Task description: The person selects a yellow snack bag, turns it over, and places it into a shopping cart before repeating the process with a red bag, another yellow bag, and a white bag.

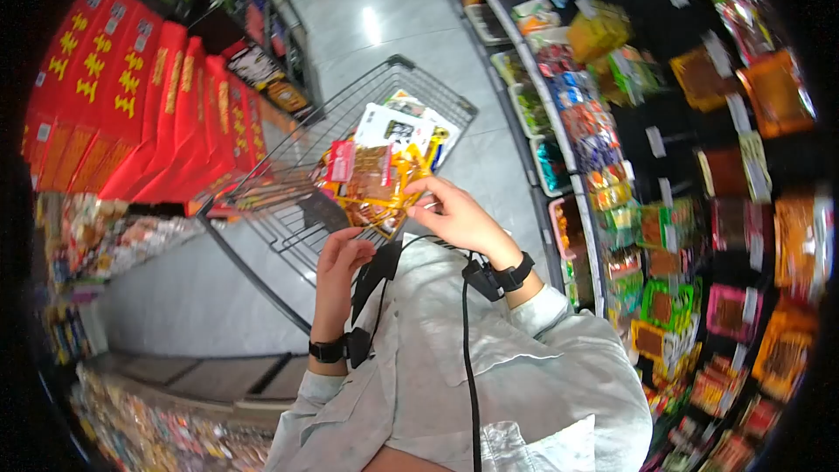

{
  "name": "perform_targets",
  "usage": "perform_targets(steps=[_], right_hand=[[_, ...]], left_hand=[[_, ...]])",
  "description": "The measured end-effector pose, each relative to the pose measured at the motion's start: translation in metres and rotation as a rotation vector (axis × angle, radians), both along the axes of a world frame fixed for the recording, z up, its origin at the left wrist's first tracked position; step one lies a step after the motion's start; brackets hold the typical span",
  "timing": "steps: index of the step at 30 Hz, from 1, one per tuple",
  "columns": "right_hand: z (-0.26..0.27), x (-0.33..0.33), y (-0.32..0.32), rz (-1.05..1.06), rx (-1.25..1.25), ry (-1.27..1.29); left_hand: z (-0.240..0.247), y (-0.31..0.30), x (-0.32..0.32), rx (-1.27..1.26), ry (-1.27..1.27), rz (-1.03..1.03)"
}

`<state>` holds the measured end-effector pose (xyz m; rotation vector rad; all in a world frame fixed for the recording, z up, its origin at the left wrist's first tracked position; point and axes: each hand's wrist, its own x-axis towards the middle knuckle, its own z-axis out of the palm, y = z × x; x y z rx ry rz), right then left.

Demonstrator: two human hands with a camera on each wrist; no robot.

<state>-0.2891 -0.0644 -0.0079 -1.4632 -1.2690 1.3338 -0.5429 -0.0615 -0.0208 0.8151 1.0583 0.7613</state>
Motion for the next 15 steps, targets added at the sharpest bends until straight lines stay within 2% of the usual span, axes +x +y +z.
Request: perform_targets(steps=[7,11,15], right_hand=[[0.013,-0.018,-0.112,-0.272,-0.051,-0.189],[0.032,-0.029,-0.183,-0.486,-0.157,-0.170],[0.038,-0.035,-0.240,-0.712,-0.126,-0.153]], left_hand=[[-0.034,-0.011,-0.015,-0.022,-0.057,-0.243],[-0.029,-0.024,0.004,-0.055,-0.099,-0.395],[-0.022,-0.044,0.029,-0.038,-0.161,-0.624]])
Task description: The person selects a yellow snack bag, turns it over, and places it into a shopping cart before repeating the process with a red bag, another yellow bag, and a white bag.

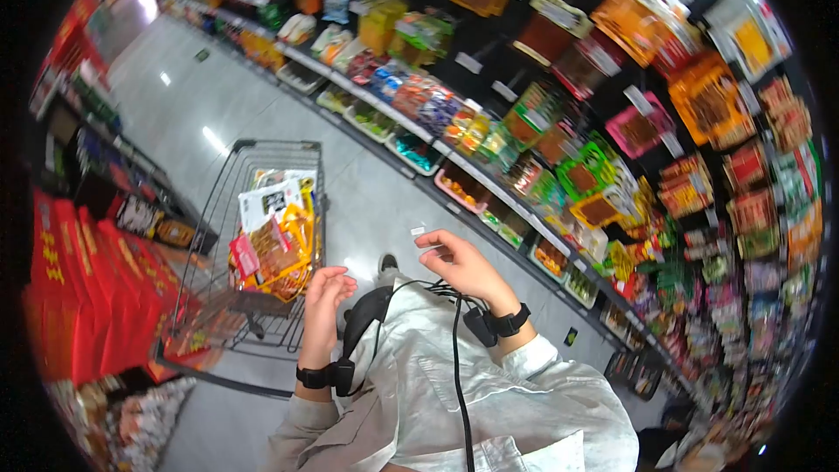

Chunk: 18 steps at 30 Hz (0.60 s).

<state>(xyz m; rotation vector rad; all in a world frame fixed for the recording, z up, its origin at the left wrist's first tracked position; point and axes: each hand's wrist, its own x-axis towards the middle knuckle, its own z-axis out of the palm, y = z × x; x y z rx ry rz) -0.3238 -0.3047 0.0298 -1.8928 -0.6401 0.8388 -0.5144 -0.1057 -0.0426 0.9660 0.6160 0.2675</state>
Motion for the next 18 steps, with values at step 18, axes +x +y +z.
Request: perform_targets(steps=[18], right_hand=[[-0.046,0.097,-0.191,-0.281,0.201,0.117]], left_hand=[[0.012,-0.145,0.150,0.078,0.111,-0.324]])
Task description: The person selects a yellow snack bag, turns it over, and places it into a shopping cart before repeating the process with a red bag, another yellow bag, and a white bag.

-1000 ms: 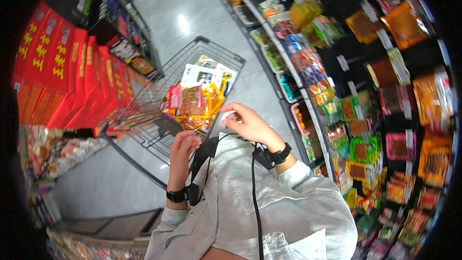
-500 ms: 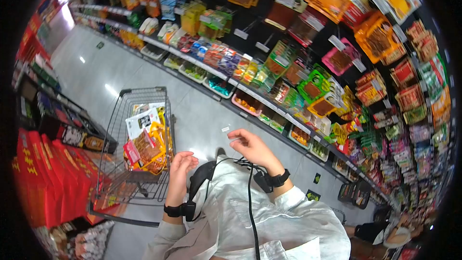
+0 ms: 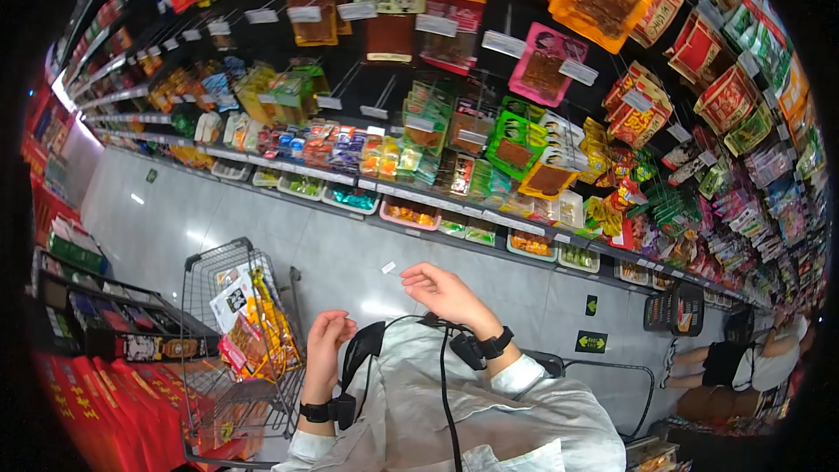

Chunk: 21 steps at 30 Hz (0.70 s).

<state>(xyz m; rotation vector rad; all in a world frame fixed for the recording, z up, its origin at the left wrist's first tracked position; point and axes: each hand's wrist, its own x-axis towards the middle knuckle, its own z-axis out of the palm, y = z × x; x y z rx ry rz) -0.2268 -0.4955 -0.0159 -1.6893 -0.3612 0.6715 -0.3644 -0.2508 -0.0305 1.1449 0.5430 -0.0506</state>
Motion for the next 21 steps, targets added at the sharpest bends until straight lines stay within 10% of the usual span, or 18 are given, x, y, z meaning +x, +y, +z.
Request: perform_targets(steps=[21], right_hand=[[-0.028,0.092,-0.159,-0.421,0.064,0.029]], left_hand=[[-0.009,-0.131,0.204,-0.014,0.046,-0.482]])
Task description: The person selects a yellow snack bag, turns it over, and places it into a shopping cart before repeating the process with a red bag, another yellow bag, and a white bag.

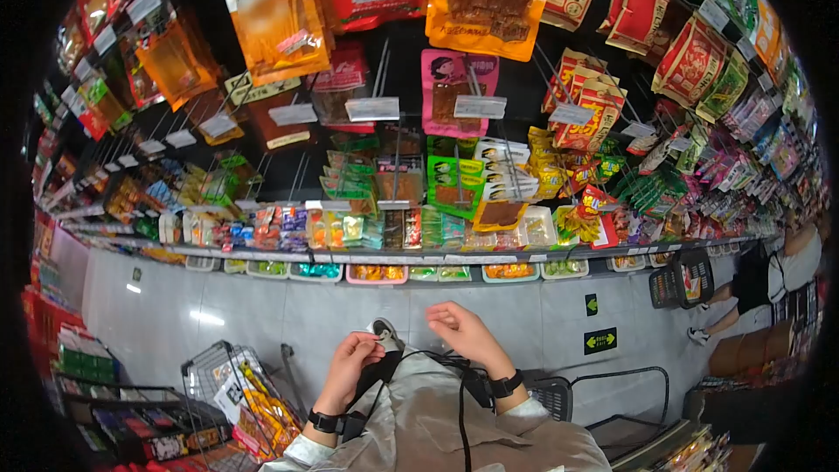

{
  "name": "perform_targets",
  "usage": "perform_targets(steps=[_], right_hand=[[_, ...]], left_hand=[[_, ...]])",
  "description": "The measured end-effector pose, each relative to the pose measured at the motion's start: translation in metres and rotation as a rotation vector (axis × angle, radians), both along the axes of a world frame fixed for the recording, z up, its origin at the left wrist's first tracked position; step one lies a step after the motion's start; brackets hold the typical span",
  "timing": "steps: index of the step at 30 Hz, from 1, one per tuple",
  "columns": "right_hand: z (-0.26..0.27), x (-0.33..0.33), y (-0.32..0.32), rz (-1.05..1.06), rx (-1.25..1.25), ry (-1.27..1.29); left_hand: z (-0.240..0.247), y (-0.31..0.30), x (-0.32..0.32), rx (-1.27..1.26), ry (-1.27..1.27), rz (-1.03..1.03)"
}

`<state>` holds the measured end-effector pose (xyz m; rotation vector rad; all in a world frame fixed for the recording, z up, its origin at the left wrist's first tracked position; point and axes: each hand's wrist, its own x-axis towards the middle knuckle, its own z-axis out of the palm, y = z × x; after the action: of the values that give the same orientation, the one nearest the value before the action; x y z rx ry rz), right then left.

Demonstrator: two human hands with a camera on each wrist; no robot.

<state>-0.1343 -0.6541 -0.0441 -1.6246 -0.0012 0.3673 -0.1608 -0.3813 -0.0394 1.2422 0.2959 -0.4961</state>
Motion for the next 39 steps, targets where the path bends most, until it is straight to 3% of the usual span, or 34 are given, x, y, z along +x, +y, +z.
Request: perform_targets(steps=[7,17,23,30,36,39], right_hand=[[0.021,0.051,-0.003,-0.182,-0.013,-0.098],[0.103,0.146,0.004,-0.450,-0.057,-0.396],[0.164,0.179,-0.009,-0.544,-0.069,-0.633],[0.196,0.226,-0.045,-0.712,-0.113,-0.979],[0.220,0.261,-0.077,-0.750,-0.041,-1.005],[0.224,0.274,-0.091,-0.711,-0.019,-1.009]], left_hand=[[0.007,0.000,0.084,-0.024,-0.061,-0.148],[0.027,0.023,0.192,-0.083,-0.224,-0.205],[0.093,0.004,0.242,-0.167,-0.437,-0.311],[0.193,-0.051,0.277,-0.164,-0.723,-0.389],[0.235,-0.122,0.316,-0.131,-1.002,-0.184],[0.250,-0.150,0.328,0.042,-1.063,-0.036]])
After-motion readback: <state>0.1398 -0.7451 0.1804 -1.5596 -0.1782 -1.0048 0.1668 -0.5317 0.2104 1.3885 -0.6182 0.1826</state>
